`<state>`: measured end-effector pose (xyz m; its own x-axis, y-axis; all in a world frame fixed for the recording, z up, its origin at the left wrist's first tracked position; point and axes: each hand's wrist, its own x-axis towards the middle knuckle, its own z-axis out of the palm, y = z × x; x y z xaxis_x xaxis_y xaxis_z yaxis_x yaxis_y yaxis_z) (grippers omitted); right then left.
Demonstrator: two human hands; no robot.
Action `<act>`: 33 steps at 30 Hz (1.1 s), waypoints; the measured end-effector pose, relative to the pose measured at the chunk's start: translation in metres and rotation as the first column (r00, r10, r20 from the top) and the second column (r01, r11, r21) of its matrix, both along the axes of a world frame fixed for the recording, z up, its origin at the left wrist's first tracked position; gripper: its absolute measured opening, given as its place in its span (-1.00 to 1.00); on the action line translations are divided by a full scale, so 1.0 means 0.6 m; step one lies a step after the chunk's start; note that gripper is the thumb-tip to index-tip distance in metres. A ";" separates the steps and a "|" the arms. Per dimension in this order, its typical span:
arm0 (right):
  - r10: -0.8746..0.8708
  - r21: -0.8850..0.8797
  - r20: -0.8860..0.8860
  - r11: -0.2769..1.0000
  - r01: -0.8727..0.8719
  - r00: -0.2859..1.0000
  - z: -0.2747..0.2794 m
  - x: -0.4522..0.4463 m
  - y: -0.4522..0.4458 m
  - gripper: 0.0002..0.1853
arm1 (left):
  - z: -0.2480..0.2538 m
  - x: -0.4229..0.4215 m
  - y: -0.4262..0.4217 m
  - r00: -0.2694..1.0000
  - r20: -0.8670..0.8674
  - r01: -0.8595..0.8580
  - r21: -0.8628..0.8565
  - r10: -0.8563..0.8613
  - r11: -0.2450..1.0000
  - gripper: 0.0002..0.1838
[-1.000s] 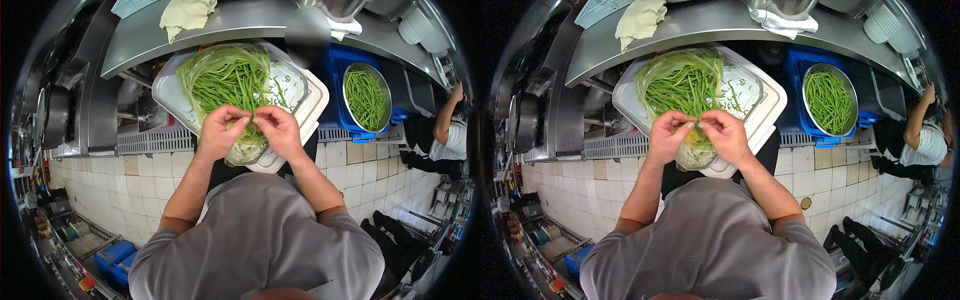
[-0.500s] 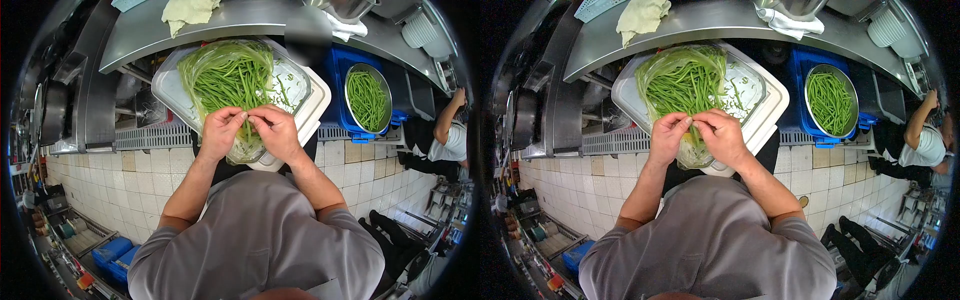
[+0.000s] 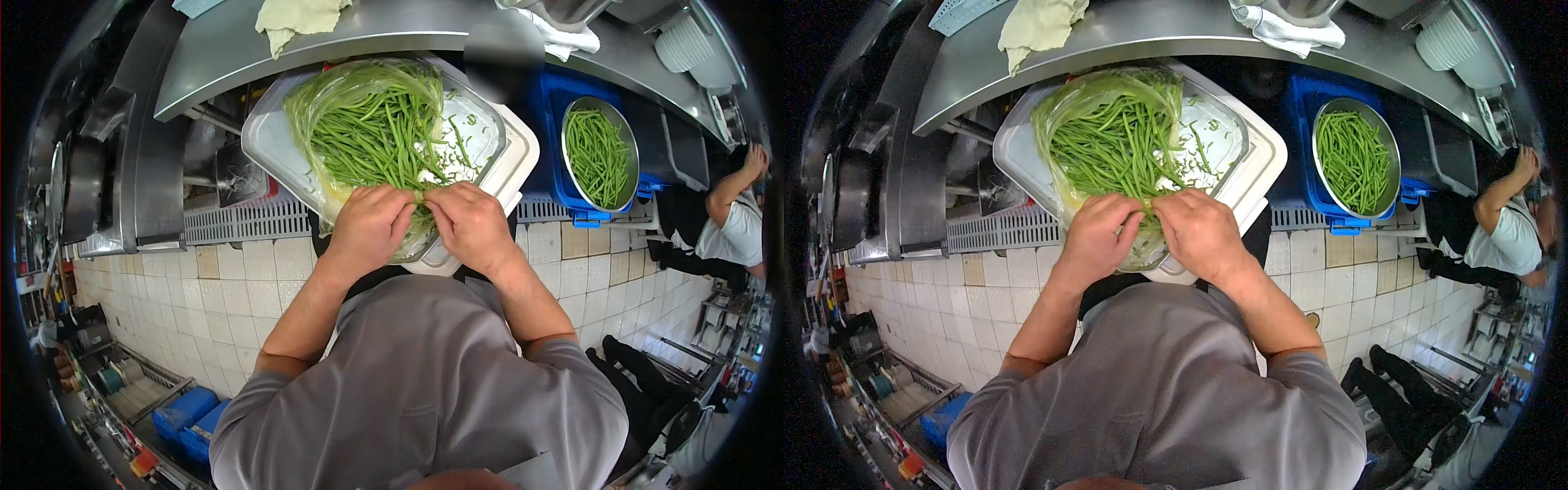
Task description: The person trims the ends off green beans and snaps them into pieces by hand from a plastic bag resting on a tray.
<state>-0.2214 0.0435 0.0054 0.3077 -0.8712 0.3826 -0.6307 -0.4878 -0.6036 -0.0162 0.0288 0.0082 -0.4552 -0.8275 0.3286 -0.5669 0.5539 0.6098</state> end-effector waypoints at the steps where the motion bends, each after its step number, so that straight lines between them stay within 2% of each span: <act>1: -0.001 0.025 -0.018 1.000 0.001 1.000 0.001 0.001 0.005 -0.84 | -0.005 -0.002 0.000 0.999 0.039 0.021 -0.013 -0.020 1.000 -0.88; 6: -0.035 0.067 -0.152 0.997 0.045 0.988 -0.010 0.003 0.015 -0.92 | -0.013 -0.014 -0.003 0.974 0.207 0.100 -0.041 -0.090 0.994 -0.90; 9: -0.050 0.093 -0.172 0.993 0.067 0.984 -0.010 0.005 0.020 -0.90 | -0.011 -0.020 0.000 0.971 0.222 0.098 -0.036 -0.088 0.994 -0.90; 12: -0.114 0.107 -0.113 0.986 0.126 0.987 -0.010 0.014 0.020 -0.91 | -0.015 -0.024 0.001 0.974 0.216 0.093 -0.069 -0.076 0.993 -0.90; 15: -0.176 0.078 0.166 0.983 0.165 0.970 -0.040 0.023 0.007 -0.93 | -0.010 -0.027 -0.006 0.991 0.130 0.022 -0.150 -0.002 0.988 -0.90; 18: -0.367 0.524 0.371 0.841 0.134 0.853 -0.037 0.026 -0.002 -0.90 | -0.025 -0.033 -0.014 0.999 0.008 -0.043 -0.246 0.047 0.968 -0.89; 21: -0.424 0.684 0.570 0.719 -0.120 0.704 -0.041 0.018 -0.020 -0.90 | -0.037 -0.037 -0.016 0.995 -0.070 -0.092 -0.266 0.076 0.960 -0.93; 22: -0.466 0.719 0.617 0.661 -0.213 0.635 -0.038 0.017 -0.023 -0.88 | -0.042 -0.037 -0.014 0.964 -0.232 -0.148 -0.079 0.126 0.986 -0.94; 24: -0.480 0.715 0.606 0.678 -0.170 0.635 -0.039 0.010 -0.030 -0.84 | -0.050 -0.036 -0.010 0.818 -0.490 -0.156 0.313 0.301 0.937 -0.93; 25: -0.485 0.713 0.600 0.685 -0.150 0.636 -0.040 0.006 -0.034 -0.81 | -0.048 -0.037 -0.011 0.577 -0.728 0.053 0.485 0.369 0.873 -0.86; 26: -0.427 0.609 0.490 0.792 0.052 0.760 -0.038 0.003 -0.038 -0.79 | -0.042 -0.033 -0.018 0.414 -0.800 0.169 0.537 0.435 0.826 -0.85; 28: -0.373 0.223 0.184 0.917 0.331 0.909 -0.024 0.000 -0.049 -0.76 | -0.030 -0.016 -0.043 0.060 -0.815 0.407 0.548 0.577 0.731 -0.83; 29: -0.401 0.244 0.129 0.899 0.363 0.907 -0.009 0.001 -0.052 -0.67 | -0.036 -0.009 -0.052 0.005 -0.811 0.415 0.534 0.585 0.737 -0.83; 32: -0.287 0.277 0.347 0.941 0.195 0.893 -0.014 -0.001 -0.046 -0.65 | -0.031 -0.001 -0.060 -0.045 -0.791 0.383 0.550 0.610 0.742 -0.84; 33: -0.256 0.323 0.418 0.939 0.121 0.871 -0.018 0.005 -0.040 -0.72 | -0.031 -0.001 -0.061 -0.051 -0.796 0.378 0.543 0.603 0.750 -0.84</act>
